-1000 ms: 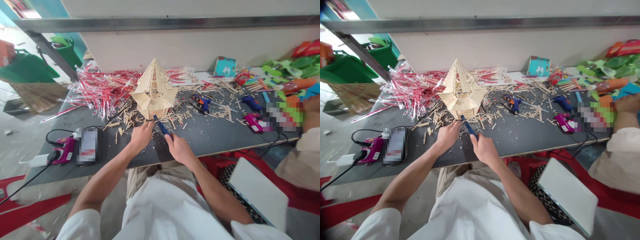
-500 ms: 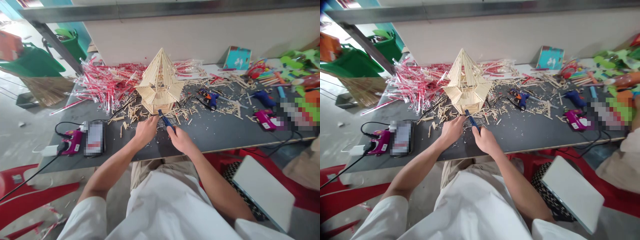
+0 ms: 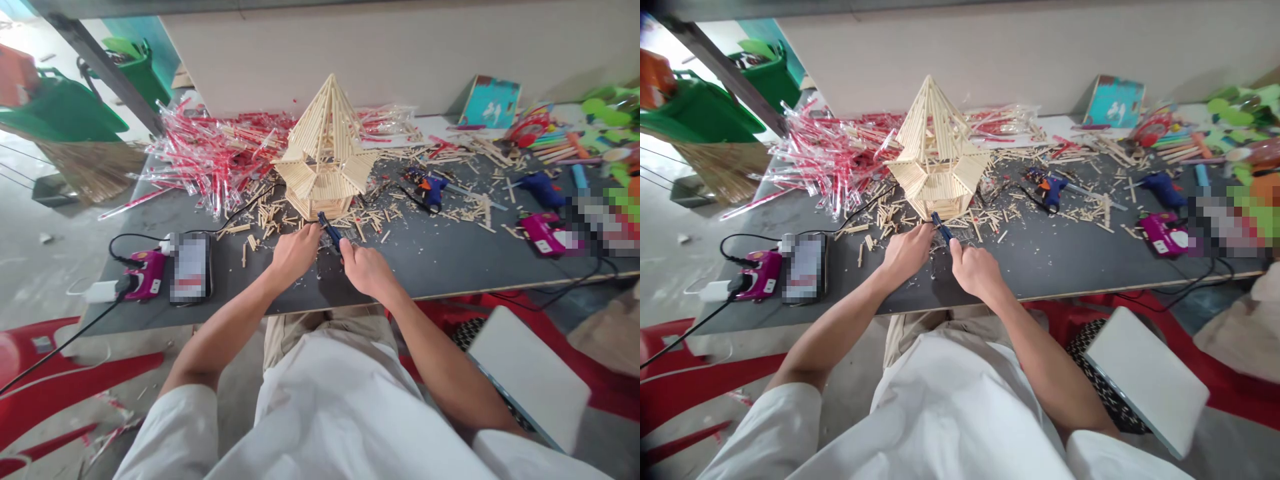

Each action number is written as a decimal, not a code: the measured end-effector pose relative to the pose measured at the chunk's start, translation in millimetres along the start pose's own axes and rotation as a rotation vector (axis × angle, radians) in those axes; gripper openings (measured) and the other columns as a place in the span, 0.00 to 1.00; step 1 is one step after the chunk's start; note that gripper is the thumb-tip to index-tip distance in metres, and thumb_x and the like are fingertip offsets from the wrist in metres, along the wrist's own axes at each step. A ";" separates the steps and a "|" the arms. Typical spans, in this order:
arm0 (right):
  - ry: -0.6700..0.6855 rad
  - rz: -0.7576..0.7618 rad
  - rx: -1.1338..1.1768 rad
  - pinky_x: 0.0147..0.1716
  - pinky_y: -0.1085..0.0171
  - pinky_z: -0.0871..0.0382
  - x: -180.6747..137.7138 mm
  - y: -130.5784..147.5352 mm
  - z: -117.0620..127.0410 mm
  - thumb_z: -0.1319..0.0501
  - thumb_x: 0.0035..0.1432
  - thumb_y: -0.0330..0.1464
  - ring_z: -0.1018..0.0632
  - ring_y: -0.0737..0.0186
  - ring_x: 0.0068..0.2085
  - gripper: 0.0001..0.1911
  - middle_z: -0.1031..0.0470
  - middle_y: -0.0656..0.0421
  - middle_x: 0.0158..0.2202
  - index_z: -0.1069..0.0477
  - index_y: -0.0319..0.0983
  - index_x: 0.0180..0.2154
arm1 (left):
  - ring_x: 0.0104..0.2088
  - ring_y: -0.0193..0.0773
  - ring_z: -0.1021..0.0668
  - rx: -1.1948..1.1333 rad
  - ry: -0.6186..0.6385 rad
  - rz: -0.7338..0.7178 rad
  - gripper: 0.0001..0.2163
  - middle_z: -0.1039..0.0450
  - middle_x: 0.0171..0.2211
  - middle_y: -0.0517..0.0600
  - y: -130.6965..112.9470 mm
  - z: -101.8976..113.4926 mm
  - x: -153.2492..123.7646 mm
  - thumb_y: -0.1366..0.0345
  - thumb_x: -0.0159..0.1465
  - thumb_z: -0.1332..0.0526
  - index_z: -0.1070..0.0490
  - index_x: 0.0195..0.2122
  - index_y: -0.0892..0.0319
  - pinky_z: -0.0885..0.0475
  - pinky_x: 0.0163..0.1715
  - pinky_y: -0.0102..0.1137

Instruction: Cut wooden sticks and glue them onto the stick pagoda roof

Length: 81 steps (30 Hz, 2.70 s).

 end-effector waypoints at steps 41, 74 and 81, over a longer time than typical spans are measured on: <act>-0.115 0.010 -0.286 0.38 0.52 0.28 -8.5 7.3 4.5 0.60 0.75 0.50 0.16 0.39 0.39 0.36 0.18 0.40 0.35 0.21 0.33 0.40 | 0.35 0.42 0.17 -0.044 -0.083 0.106 0.20 0.18 0.40 0.53 10.8 15.2 -2.6 0.56 0.79 0.58 0.28 0.47 0.56 0.37 0.28 0.33; -0.412 0.184 0.015 0.39 0.59 0.32 37.9 -53.5 52.0 0.37 0.64 0.31 0.22 0.56 0.35 0.06 0.21 0.54 0.34 0.24 0.39 0.33 | 0.36 0.35 0.18 -0.352 -0.302 -0.135 0.18 0.19 0.40 0.50 13.4 17.2 0.4 0.67 0.74 0.47 0.29 0.63 0.52 0.28 0.33 0.26; -0.302 0.242 0.596 0.33 0.62 0.30 5.7 -40.6 32.2 0.35 0.64 0.42 0.22 0.61 0.31 0.11 0.20 0.59 0.33 0.23 0.41 0.37 | 0.37 0.34 0.16 -0.454 -0.296 -0.247 0.17 0.17 0.40 0.49 1.5 13.9 -1.7 0.67 0.75 0.48 0.32 0.63 0.54 0.25 0.36 0.25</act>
Point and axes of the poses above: each hand's wrist, its own x-axis towards the middle knuckle, its own z-axis out of the back of the hand, y = z × x, the point moved 9 cm from there along x, towards the middle knuckle
